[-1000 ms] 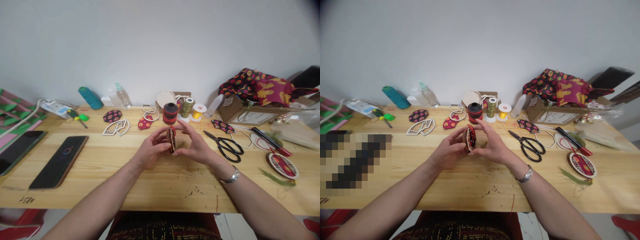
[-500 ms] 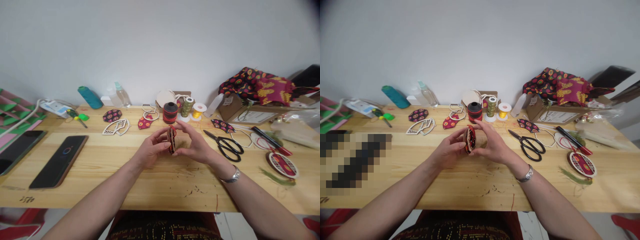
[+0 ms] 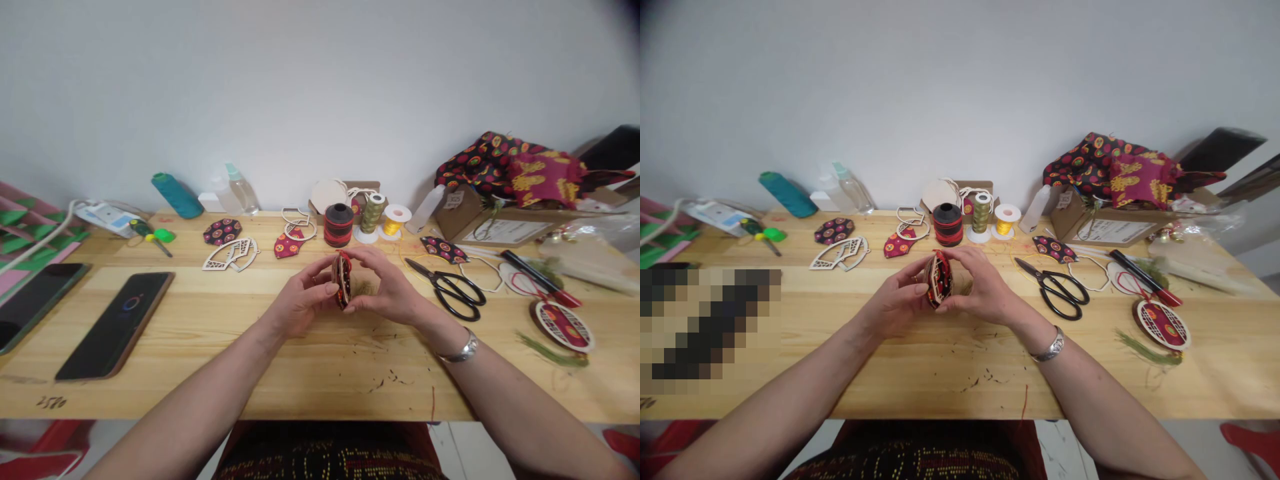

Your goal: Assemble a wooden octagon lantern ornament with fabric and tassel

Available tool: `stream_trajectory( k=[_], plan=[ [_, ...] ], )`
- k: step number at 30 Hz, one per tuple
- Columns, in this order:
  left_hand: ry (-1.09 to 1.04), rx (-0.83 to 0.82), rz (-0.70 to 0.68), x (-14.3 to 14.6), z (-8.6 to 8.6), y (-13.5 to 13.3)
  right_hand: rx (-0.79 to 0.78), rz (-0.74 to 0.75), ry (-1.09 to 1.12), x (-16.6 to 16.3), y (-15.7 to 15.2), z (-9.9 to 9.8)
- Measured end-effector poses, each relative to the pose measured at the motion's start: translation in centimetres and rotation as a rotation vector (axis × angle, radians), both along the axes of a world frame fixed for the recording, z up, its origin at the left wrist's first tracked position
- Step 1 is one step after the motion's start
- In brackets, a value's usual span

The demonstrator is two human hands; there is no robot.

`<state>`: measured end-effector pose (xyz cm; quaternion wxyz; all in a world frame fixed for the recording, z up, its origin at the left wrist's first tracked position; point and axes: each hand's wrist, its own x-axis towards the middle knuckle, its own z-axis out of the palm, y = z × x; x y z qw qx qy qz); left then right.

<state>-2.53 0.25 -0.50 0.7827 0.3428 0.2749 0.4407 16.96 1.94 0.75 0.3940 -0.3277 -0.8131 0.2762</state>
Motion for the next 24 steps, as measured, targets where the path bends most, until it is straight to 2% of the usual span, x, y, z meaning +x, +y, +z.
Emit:
stream_trajectory(
  k=[17, 24],
  plan=[
    [-0.010, -0.086, 0.006, 0.07, 0.16, 0.14, -0.006, 0.006, -0.030, 0.14, -0.01, 0.28],
    [-0.018, -0.081, -0.035, 0.05, 0.10, 0.26, -0.011, -0.004, -0.051, 0.19, -0.07, 0.29]
  ],
)
